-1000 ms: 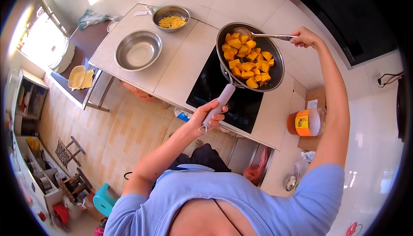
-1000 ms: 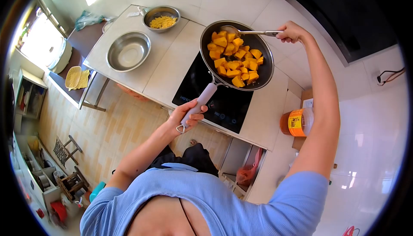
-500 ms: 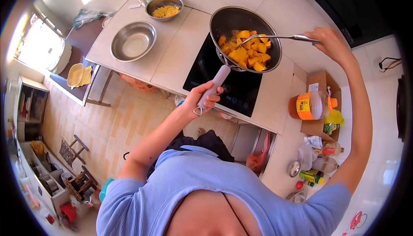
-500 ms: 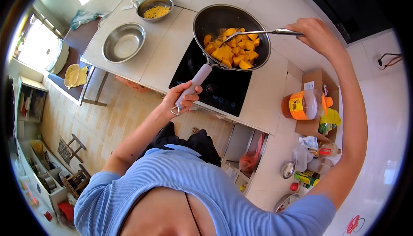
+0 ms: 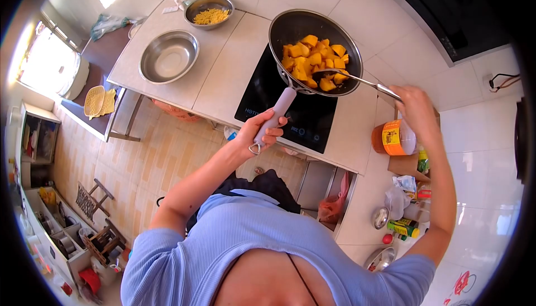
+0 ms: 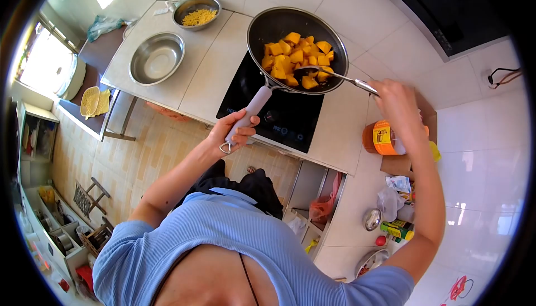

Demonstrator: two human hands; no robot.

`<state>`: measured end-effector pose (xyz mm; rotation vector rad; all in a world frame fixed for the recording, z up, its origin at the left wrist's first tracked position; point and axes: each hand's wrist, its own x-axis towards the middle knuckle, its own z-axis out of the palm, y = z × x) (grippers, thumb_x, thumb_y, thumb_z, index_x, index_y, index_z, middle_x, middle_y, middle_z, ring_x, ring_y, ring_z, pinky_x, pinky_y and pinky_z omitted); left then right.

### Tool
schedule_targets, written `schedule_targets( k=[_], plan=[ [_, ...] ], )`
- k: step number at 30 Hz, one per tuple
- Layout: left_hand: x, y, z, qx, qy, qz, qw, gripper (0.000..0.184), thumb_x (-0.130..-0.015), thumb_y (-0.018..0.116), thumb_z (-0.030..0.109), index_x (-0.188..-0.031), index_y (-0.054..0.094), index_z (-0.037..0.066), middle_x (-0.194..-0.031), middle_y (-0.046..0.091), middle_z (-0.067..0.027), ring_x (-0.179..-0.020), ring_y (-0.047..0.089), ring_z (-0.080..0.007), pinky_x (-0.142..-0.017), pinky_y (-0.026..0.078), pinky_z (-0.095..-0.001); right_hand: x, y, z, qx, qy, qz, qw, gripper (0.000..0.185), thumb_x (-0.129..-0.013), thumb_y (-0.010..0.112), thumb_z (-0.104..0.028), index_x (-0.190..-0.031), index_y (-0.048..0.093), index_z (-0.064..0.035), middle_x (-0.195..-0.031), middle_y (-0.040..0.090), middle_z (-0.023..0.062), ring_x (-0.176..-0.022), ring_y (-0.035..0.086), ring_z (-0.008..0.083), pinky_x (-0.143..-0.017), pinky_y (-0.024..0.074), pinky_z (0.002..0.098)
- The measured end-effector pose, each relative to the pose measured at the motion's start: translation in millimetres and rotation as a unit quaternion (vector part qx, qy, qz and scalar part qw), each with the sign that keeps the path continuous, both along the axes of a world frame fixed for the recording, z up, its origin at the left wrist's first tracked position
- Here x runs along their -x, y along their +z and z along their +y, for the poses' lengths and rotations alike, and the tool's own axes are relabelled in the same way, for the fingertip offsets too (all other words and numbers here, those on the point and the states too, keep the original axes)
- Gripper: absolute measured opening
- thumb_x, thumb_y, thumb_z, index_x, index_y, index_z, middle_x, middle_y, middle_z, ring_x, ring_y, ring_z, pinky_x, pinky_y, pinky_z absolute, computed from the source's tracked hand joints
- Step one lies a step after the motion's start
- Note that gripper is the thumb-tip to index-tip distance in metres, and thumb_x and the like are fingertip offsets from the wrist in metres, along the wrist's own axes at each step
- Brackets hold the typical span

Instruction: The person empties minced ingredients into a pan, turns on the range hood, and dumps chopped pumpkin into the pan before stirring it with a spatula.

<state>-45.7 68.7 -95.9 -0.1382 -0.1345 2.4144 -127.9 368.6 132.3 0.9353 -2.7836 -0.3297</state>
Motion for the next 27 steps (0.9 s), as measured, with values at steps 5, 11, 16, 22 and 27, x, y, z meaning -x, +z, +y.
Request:
schedule_targets(
  k=[5,11,16,22,27],
  plan=[
    [0.0,5.4,1.3,0.022,0.009,-0.007,1.0,0.028,-0.092,0.043,0.027,-0.094,0.04,0.0,-0.076,0.04,-0.0033,-0.052,0.037,-0.0074,-0.037,0.036,-0.0184,23.8,-43.3,-20.8,0.016,-0.06,0.043,0.997,0.028,-0.071,0.06,-0.005,-0.099,0.061,-0.0068,-0.078,0.059,0.015,-0.069,0.058,0.0332,-0.065,0.0478,0.0405],
    [-1.7,-0.2,-0.7,-0.021,-0.012,-0.006,1.0,0.027,-0.092,0.042,0.026,-0.094,0.039,-0.001,-0.075,0.04,-0.0036,-0.053,0.038,-0.0082,-0.037,0.036,-0.019,26.9,-19.0,-11.4,0.126,-0.067,0.051,0.988,0.021,-0.075,0.058,-0.009,-0.095,0.061,-0.0056,-0.076,0.06,0.0176,-0.071,0.06,0.0337,-0.065,0.0482,0.0417],
    [-1.6,0.8,1.2,-0.006,0.007,-0.008,1.0,0.027,-0.093,0.041,0.024,-0.097,0.038,-0.002,-0.079,0.042,-0.0051,-0.053,0.037,-0.0087,-0.037,0.036,-0.0195,57.4,-10.4,-2.6,0.031,-0.139,0.109,0.984,0.014,-0.076,0.059,-0.014,-0.082,0.061,-0.0015,-0.074,0.062,0.0194,-0.073,0.061,0.0334,-0.067,0.0493,0.0402],
    [1.0,1.0,1.2,-0.01,0.012,-0.003,1.0,0.028,-0.093,0.04,0.023,-0.104,0.033,-0.002,-0.086,0.045,-0.0069,-0.053,0.038,-0.0089,-0.036,0.037,-0.0198,97.4,1.1,-10.7,0.017,-0.313,-0.088,0.945,0.017,-0.076,0.058,-0.018,-0.074,0.06,-0.0012,-0.065,0.061,0.0146,-0.045,0.057,0.0218,-0.05,0.0474,0.0337],
    [0.5,-2.0,0.5,-0.002,0.012,0.001,1.0,0.028,-0.093,0.042,0.024,-0.103,0.033,-0.001,-0.084,0.044,-0.007,-0.052,0.038,-0.0085,-0.035,0.036,-0.0194,131.0,1.3,75.5,0.166,-0.436,-0.457,0.758,0.02,-0.081,0.055,-0.025,-0.08,0.065,-0.0072,-0.056,0.055,0.0013,-0.037,0.041,0.0035,-0.033,0.0299,0.017]
  ],
)
